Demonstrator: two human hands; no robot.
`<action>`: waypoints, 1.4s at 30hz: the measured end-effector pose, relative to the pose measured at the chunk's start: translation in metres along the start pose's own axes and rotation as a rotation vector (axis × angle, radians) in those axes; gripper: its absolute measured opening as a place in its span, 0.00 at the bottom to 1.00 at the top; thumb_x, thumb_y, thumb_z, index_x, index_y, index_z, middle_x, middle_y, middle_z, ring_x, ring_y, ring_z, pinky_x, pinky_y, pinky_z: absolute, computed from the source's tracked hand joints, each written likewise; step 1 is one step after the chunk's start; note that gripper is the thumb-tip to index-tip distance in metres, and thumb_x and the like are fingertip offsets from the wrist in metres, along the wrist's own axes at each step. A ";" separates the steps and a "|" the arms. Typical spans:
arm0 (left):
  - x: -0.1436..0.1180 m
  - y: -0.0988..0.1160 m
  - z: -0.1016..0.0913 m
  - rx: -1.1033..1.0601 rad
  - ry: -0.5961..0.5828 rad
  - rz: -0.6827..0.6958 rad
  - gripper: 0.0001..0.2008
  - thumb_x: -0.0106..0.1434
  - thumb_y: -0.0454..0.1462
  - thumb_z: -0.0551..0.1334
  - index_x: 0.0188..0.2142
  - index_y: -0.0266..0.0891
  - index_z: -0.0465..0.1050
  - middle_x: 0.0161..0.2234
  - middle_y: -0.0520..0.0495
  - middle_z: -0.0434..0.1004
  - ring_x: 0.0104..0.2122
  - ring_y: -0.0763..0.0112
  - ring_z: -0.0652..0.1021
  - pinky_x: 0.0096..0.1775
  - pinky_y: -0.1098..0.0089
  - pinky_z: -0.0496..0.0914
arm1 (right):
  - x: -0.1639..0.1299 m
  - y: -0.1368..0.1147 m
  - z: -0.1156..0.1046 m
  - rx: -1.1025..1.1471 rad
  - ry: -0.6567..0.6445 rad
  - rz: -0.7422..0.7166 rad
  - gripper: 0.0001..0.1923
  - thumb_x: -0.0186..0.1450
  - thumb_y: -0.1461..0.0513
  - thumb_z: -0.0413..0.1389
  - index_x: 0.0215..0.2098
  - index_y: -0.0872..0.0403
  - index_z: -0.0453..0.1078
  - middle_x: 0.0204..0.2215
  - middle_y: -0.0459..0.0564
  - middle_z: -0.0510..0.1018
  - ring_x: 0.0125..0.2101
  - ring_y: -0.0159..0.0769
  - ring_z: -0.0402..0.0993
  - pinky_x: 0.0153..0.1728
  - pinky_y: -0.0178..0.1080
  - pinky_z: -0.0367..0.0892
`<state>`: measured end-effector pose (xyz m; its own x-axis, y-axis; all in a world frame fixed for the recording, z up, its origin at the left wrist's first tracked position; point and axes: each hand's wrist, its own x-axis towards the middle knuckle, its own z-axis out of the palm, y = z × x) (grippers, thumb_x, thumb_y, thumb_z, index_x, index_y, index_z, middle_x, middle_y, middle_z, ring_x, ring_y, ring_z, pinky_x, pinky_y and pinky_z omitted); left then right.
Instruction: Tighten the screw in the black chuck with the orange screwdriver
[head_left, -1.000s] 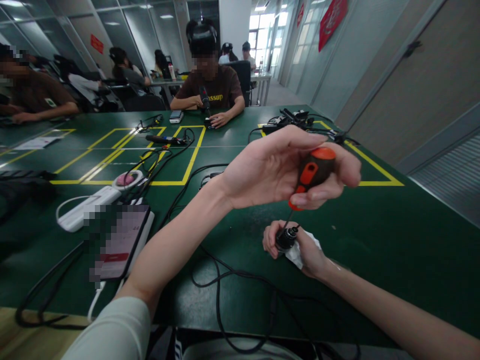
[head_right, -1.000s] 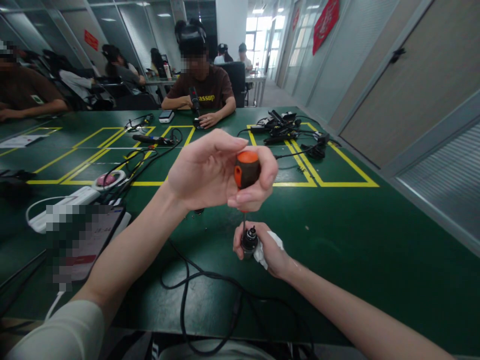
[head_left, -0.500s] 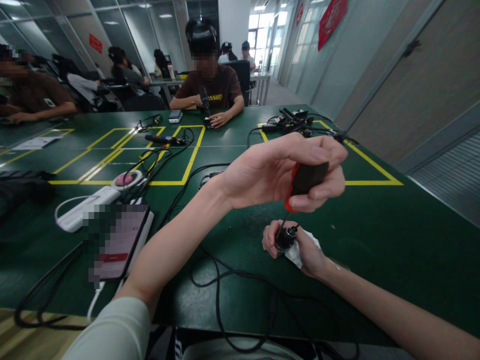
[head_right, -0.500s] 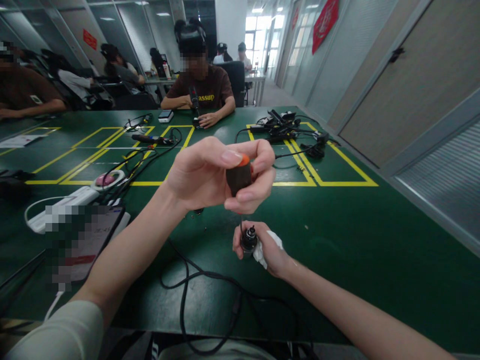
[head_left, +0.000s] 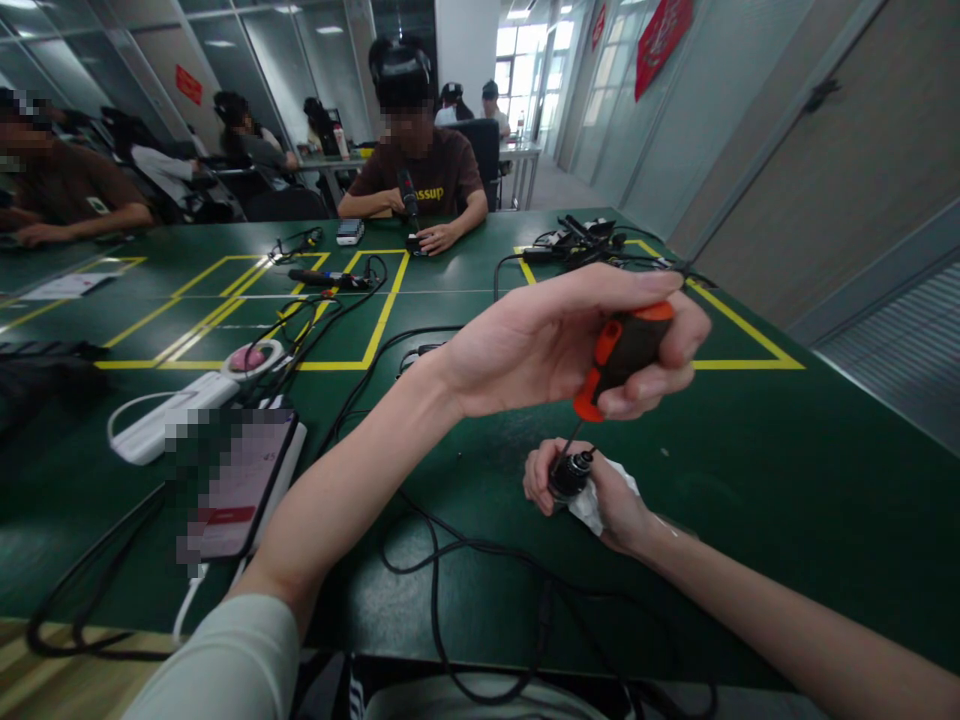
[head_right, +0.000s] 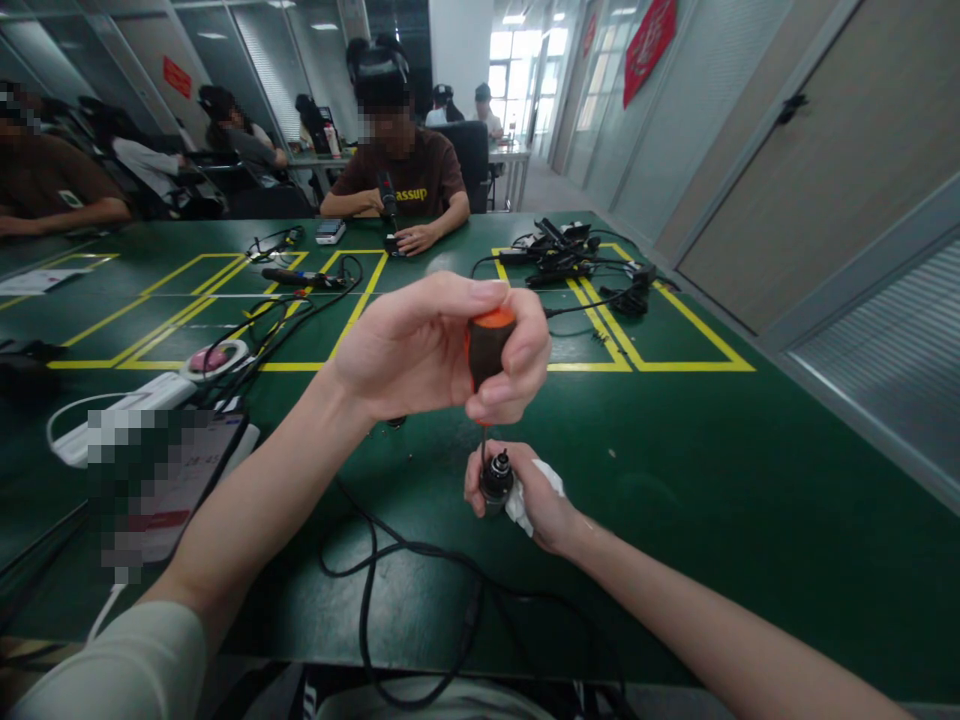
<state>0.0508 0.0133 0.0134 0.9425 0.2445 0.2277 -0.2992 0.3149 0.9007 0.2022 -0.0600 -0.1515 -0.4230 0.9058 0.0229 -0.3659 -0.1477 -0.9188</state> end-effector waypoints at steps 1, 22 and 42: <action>0.000 0.000 0.000 -0.004 0.014 -0.002 0.27 0.75 0.36 0.39 0.29 0.32 0.72 0.24 0.52 0.71 0.23 0.81 0.74 0.30 0.77 0.67 | 0.000 0.000 0.000 0.001 0.000 0.000 0.25 0.71 0.46 0.56 0.25 0.53 0.75 0.17 0.46 0.73 0.22 0.39 0.68 0.32 0.43 0.65; 0.002 -0.003 -0.004 0.012 -0.036 0.024 0.25 0.73 0.36 0.40 0.31 0.33 0.72 0.26 0.52 0.72 0.24 0.80 0.74 0.32 0.76 0.68 | 0.006 0.001 0.001 0.073 -0.015 0.059 0.26 0.72 0.48 0.55 0.22 0.53 0.73 0.14 0.45 0.72 0.17 0.35 0.65 0.30 0.42 0.66; 0.001 -0.007 -0.007 -0.070 -0.117 0.019 0.18 0.72 0.44 0.56 0.33 0.32 0.74 0.25 0.50 0.69 0.25 0.77 0.70 0.32 0.73 0.65 | 0.002 0.002 -0.003 0.079 -0.039 0.048 0.26 0.74 0.49 0.54 0.23 0.54 0.74 0.14 0.46 0.73 0.19 0.36 0.68 0.31 0.41 0.67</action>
<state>0.0527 0.0179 0.0048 0.9463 0.1438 0.2894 -0.3228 0.3757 0.8687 0.2033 -0.0576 -0.1544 -0.4734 0.8808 -0.0037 -0.4079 -0.2230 -0.8854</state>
